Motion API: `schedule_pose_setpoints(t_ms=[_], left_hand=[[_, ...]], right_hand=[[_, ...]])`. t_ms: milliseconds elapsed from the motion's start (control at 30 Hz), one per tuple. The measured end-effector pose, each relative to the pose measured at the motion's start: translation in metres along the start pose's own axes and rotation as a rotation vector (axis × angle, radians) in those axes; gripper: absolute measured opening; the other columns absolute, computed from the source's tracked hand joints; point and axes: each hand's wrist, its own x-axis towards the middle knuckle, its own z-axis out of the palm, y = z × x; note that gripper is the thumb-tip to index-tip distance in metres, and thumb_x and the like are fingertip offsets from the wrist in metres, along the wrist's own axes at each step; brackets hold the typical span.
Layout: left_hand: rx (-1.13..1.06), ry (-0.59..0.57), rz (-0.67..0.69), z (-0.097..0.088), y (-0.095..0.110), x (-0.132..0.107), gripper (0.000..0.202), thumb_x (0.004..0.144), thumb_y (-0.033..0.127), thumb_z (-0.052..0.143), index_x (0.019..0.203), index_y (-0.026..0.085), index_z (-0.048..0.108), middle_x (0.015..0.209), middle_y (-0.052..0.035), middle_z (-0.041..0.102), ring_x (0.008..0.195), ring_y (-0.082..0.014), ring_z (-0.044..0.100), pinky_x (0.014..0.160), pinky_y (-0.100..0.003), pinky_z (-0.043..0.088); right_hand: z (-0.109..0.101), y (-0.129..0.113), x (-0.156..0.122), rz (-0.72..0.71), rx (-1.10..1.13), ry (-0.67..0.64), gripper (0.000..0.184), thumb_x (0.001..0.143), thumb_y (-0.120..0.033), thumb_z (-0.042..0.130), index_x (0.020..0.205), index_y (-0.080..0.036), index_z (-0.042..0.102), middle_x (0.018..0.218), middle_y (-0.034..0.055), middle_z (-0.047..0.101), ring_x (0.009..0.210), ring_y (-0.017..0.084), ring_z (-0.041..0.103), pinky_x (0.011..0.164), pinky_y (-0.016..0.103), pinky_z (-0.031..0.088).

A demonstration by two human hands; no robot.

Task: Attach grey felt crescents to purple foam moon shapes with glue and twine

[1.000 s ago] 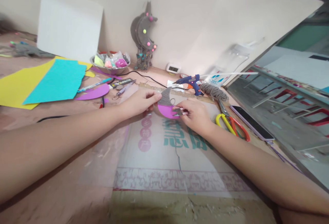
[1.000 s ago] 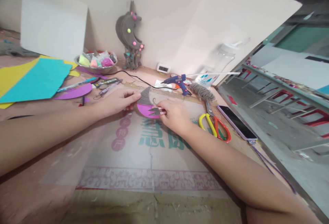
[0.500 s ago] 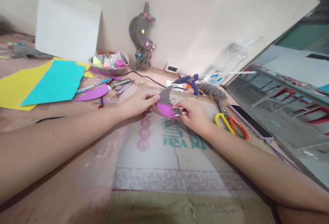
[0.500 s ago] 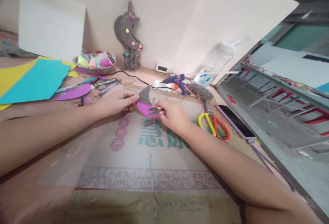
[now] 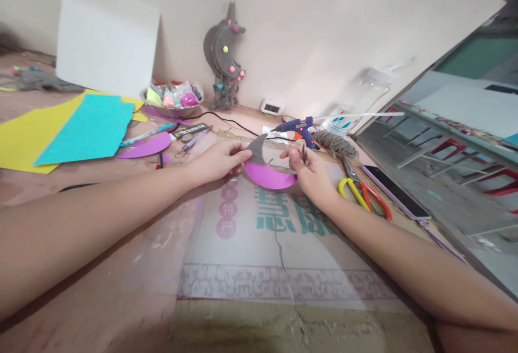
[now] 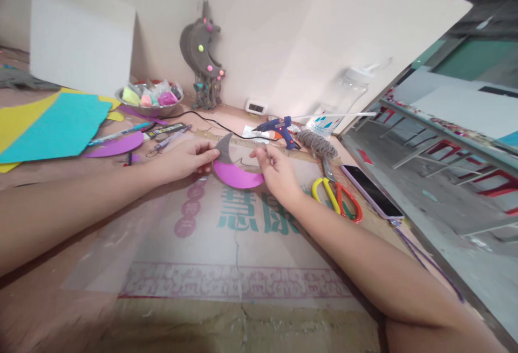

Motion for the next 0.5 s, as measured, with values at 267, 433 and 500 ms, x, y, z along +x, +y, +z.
schedule_pose_setpoints(t_ms=[267, 433, 500], left_hand=[[0.018, 0.124, 0.118, -0.006, 0.001, 0.001, 0.021, 0.081, 0.035, 0.055, 0.075, 0.015, 0.055, 0.055, 0.0052, 0.045, 0.045, -0.005, 0.039, 0.044, -0.019, 0.029], [0.043, 0.094, 0.146, -0.004, 0.002, 0.001, 0.023, 0.082, 0.036, 0.052, 0.074, 0.014, 0.054, 0.05, 0.0059, 0.042, 0.044, -0.0057, 0.038, 0.046, -0.019, 0.031], [0.037, 0.065, 0.163, -0.002, 0.002, 0.0, 0.026, 0.081, 0.041, 0.055, 0.081, 0.015, 0.055, 0.057, 0.0039, 0.048, 0.049, -0.007, 0.045, 0.047, -0.019, 0.035]], right_hand=[[-0.002, 0.002, 0.001, -0.004, 0.119, -0.02, 0.042, 0.09, -0.051, 0.037, 0.082, -0.018, 0.061, 0.065, 0.0009, 0.05, 0.062, 0.013, 0.047, 0.059, 0.027, 0.038], [-0.002, -0.014, -0.012, -0.153, -0.026, -0.142, 0.023, 0.086, -0.037, 0.049, 0.076, -0.019, 0.06, 0.068, 0.0015, 0.061, 0.062, 0.013, 0.054, 0.058, 0.025, 0.041], [-0.002, -0.018, -0.014, -0.255, -0.062, -0.175, 0.021, 0.086, -0.032, 0.048, 0.077, -0.018, 0.061, 0.068, 0.0017, 0.063, 0.059, 0.012, 0.054, 0.057, 0.024, 0.041]])
